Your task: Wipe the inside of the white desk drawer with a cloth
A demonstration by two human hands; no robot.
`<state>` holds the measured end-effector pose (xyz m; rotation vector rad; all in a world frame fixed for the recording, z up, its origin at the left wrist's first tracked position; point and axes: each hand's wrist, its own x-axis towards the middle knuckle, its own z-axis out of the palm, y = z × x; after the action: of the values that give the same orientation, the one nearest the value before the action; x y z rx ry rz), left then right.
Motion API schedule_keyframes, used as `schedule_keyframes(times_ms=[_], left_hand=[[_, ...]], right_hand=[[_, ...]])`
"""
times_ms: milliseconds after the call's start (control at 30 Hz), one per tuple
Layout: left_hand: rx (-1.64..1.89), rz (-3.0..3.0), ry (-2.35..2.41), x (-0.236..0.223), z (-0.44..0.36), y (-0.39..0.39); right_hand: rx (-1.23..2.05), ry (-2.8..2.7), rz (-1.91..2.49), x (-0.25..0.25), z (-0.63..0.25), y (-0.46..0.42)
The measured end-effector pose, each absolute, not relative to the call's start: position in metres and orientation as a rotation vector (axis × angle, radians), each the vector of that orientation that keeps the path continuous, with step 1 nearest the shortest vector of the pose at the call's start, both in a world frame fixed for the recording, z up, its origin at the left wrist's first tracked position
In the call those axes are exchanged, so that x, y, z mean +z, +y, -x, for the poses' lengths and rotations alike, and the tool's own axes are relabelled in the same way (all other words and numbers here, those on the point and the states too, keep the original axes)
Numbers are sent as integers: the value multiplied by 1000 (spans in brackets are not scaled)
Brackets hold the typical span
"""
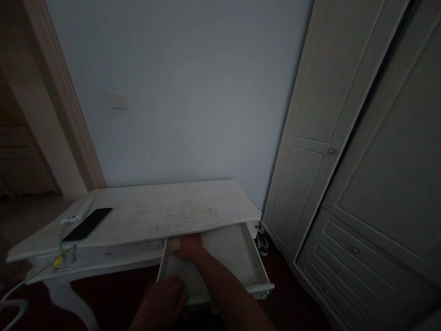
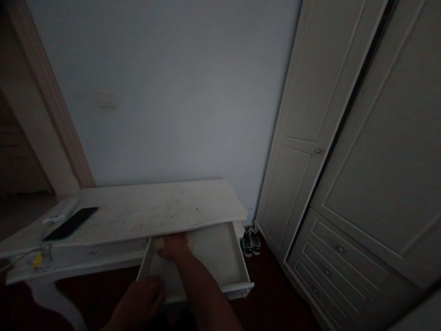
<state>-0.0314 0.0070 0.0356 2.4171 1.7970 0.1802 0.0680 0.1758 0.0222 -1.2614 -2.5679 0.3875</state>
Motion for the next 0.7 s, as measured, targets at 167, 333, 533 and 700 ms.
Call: schedule_keyframes(times_ms=[167, 333, 533, 700], left_hand=[[238, -2409, 1783, 36, 30, 7], [342, -2468, 1765, 25, 32, 9], [659, -2605, 1644, 8, 38, 13], [604, -2630, 1643, 9, 41, 12]], right_hand=[[347, -2761, 1099, 21, -88, 167], [238, -3006, 814, 29, -99, 154], [191, -3224, 527, 36, -101, 136], [210, -3283, 577, 27, -103, 130]])
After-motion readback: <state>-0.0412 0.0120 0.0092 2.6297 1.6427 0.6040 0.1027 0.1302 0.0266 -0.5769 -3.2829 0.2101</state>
